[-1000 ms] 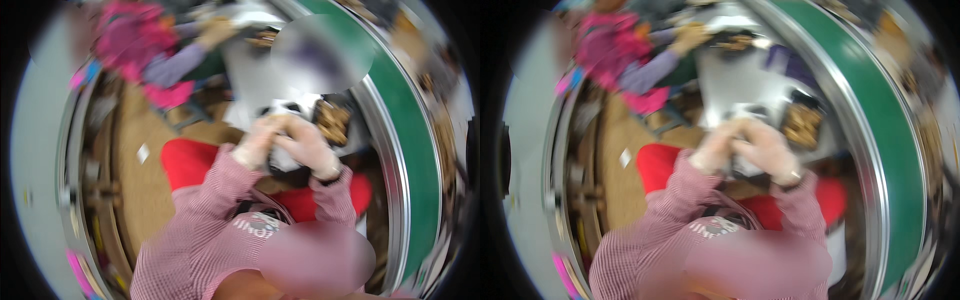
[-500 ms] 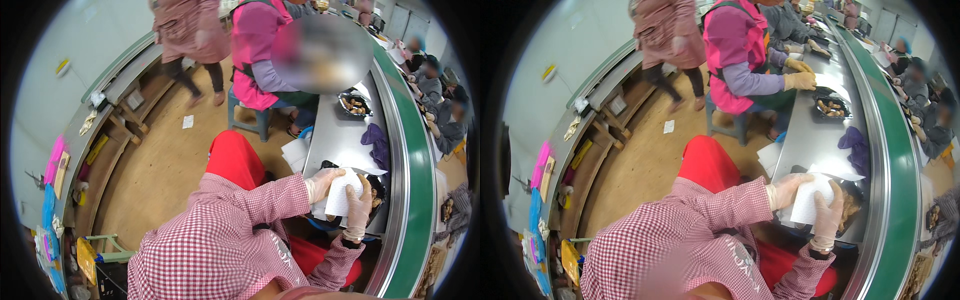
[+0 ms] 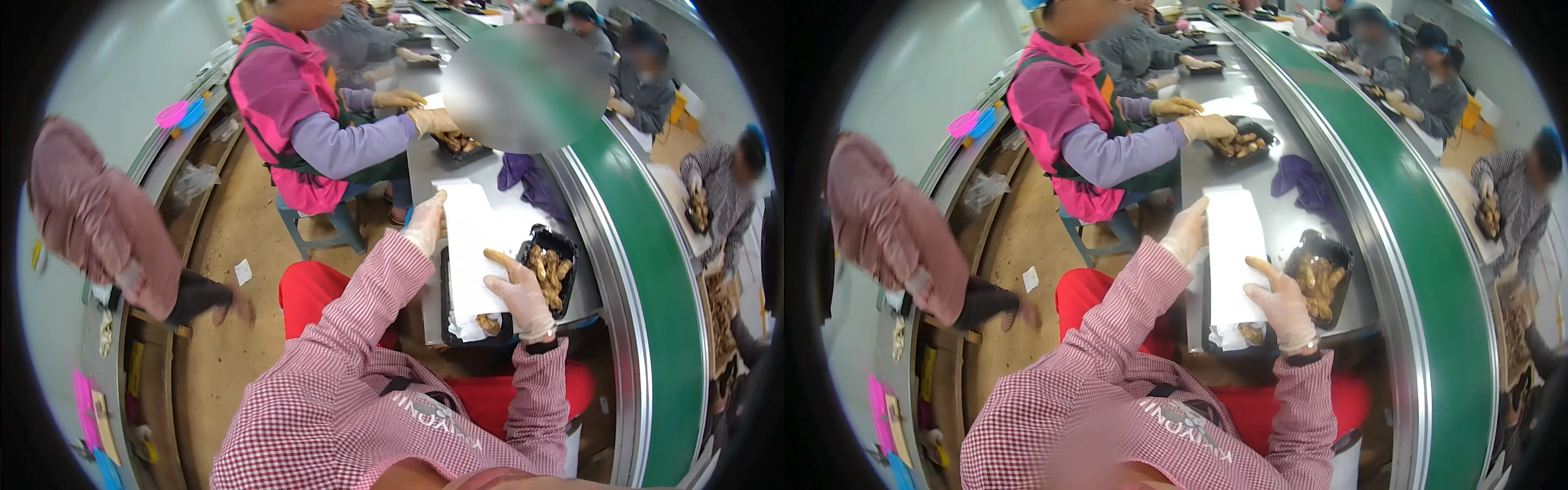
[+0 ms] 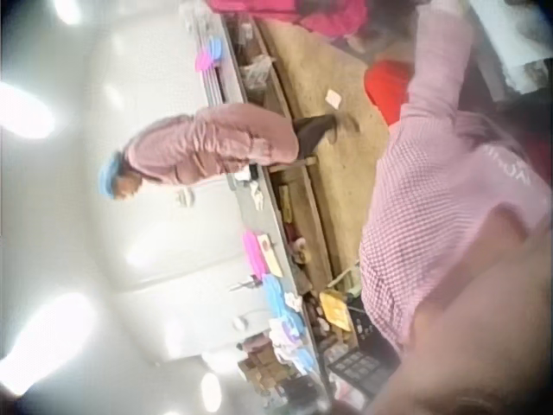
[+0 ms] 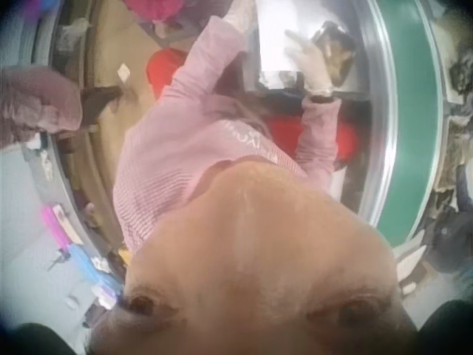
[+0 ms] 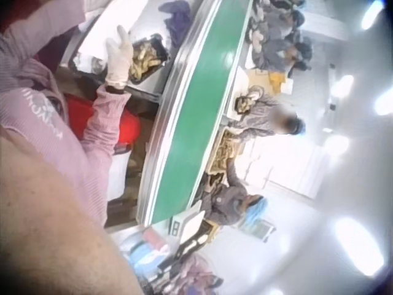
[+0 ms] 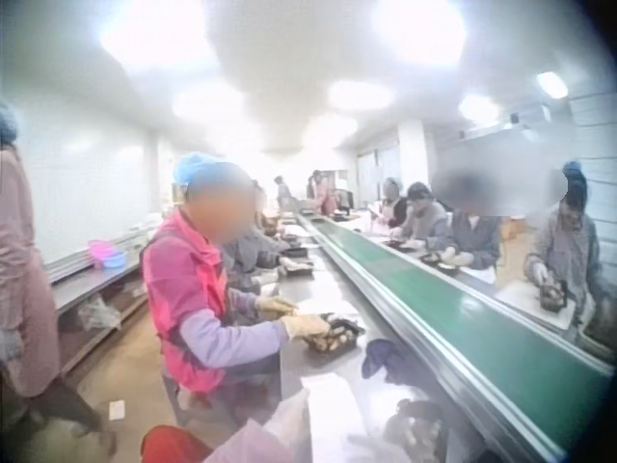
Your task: The person picks ginger roots from a black tray, wipes them with a white paper towel, and places them into a black plastic container. The person repeats this process, arranging the roots neatly in the container before moving the filled container onto a conveyor belt.
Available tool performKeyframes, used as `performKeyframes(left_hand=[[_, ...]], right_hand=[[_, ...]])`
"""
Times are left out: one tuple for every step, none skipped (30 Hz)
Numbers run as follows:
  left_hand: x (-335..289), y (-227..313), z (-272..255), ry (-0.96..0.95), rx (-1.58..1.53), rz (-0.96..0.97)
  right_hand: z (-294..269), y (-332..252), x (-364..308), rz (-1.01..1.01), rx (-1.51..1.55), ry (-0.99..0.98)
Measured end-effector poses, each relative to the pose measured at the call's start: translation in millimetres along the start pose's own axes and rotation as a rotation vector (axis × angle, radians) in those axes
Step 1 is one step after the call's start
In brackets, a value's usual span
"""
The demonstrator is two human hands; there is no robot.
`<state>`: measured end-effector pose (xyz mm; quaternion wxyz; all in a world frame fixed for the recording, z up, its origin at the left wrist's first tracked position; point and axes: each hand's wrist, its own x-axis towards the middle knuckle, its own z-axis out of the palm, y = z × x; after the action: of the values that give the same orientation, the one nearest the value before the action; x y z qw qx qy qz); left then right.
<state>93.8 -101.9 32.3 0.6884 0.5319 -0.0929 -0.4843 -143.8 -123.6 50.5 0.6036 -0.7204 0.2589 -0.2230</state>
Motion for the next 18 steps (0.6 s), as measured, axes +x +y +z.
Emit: performKeyframes(left_hand=[[0, -5, -7, 0.048, -0.075, 0.013], [-4, -13, -21, 0.092, -0.017, 0.124], [-8, -24, -33, 0.127, 0.040, 0.223], [-11, -36, -42, 0.226, 0.121, 0.379], [-17, -50, -48, 0.316, 0.201, 0.534], [-27, -65, -53, 0.301, 0.166, 0.530], [-37, -73, -56, 0.291, 0.127, 0.540], [-61, -79, -53, 0.302, 0.295, 0.608], [-85, -84, -50, 0.286, 0.479, 0.637], [-107, -95, -47, 0.256, 0.586, 0.742], [-125, -105, -41, 0.218, 0.690, 0.849], [-138, -113, -37, 0.170, 0.753, 0.912], [-145, -119, -34, 0.120, 0.813, 0.975], [-146, -120, -36, 0.083, 0.909, 1.022], [-143, -119, -35, 0.079, 0.911, 1.013], [-136, -116, -33, 0.074, 0.912, 1.003], [-129, -112, -33, 0.074, 0.915, 1.000], [-122, -109, -33, 0.068, 0.915, 1.030]], right_hand=[[-2, 0, 2, 0.016, -0.038, -0.019], [-1, 5, 3, -0.010, -0.004, -0.011], [1, 11, 4, -0.029, 0.022, 0.038], [4, 17, 6, -0.054, 0.095, 0.072], [7, 14, 4, -0.042, 0.150, 0.103], [6, 15, 4, -0.040, 0.121, 0.138], [5, 16, 3, -0.050, 0.088, 0.164], [4, 16, 0, -0.051, 0.096, 0.181], [3, 16, -3, -0.057, 0.100, 0.200], [4, 18, -4, -0.056, 0.141, 0.211], [5, 22, -7, -0.067, 0.147, 0.238], [8, 21, -9, -0.047, 0.189, 0.245], [10, 19, -12, -0.027, 0.230, 0.254], [11, 23, -13, -0.025, 0.201, 0.253], [13, 33, -14, -0.060, 0.183, 0.258], [13, 39, -17, -0.043, 0.134, 0.268], [14, 42, -20, -0.034, 0.087, 0.275], [16, 45, -22, -0.058, -0.001, 0.316]])
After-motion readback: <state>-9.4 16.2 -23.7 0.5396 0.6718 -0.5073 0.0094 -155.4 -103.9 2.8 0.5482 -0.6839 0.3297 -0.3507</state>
